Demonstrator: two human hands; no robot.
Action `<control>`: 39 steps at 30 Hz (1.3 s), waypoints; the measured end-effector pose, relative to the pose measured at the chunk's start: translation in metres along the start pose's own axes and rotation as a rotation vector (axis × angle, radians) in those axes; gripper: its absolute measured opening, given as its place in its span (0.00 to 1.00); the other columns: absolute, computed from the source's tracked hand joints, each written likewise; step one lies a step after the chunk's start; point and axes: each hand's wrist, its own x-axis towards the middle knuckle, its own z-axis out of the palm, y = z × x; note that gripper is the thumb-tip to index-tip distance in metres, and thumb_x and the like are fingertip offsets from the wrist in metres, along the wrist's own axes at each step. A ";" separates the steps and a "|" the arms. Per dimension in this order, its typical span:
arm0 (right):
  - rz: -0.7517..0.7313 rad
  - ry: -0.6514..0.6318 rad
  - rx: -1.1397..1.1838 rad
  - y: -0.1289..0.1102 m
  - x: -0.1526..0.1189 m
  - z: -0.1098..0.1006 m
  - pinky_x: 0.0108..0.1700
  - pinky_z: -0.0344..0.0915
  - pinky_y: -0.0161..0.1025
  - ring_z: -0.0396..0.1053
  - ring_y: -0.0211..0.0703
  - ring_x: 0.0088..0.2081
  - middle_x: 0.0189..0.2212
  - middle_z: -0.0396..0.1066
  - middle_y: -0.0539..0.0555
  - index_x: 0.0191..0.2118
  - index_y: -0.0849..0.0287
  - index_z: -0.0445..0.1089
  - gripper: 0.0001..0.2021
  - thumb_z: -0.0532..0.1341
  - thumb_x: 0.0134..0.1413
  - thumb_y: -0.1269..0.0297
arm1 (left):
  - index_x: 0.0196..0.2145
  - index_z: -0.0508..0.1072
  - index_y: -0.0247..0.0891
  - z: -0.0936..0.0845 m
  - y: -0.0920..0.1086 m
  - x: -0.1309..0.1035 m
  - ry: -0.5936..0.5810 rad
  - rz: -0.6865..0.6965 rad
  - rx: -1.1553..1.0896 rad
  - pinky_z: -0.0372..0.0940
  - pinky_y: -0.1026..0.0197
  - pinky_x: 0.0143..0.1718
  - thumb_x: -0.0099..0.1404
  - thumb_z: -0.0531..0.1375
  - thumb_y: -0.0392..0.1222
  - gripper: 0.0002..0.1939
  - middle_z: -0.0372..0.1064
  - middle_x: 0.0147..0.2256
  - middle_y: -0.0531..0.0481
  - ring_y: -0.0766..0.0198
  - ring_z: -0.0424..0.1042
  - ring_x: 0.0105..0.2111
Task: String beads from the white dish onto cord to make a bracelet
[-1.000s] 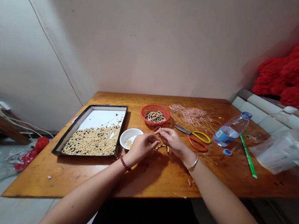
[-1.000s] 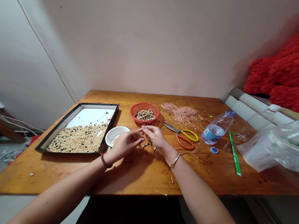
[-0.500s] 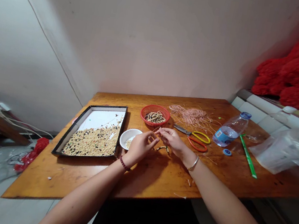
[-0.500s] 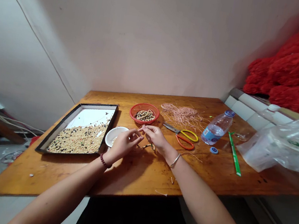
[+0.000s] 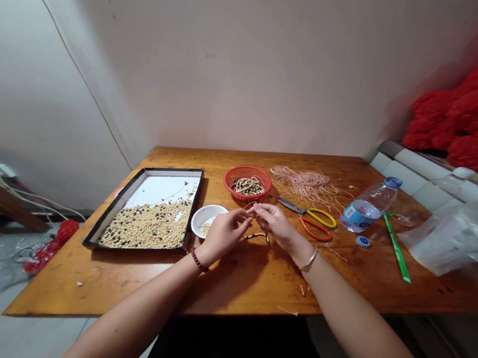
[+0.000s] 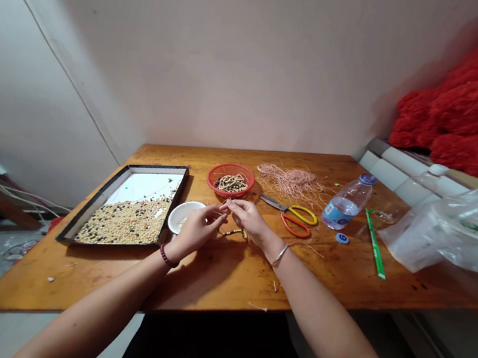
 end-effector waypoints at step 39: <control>-0.049 0.167 0.090 0.001 0.004 -0.006 0.17 0.41 0.31 0.49 0.26 0.16 0.22 0.62 0.47 0.28 0.60 0.74 0.15 0.64 0.46 0.51 | 0.36 0.65 0.40 -0.004 0.002 0.004 0.043 -0.022 -0.294 0.62 0.59 0.43 0.70 0.46 0.48 0.13 0.73 0.37 0.46 0.60 0.71 0.39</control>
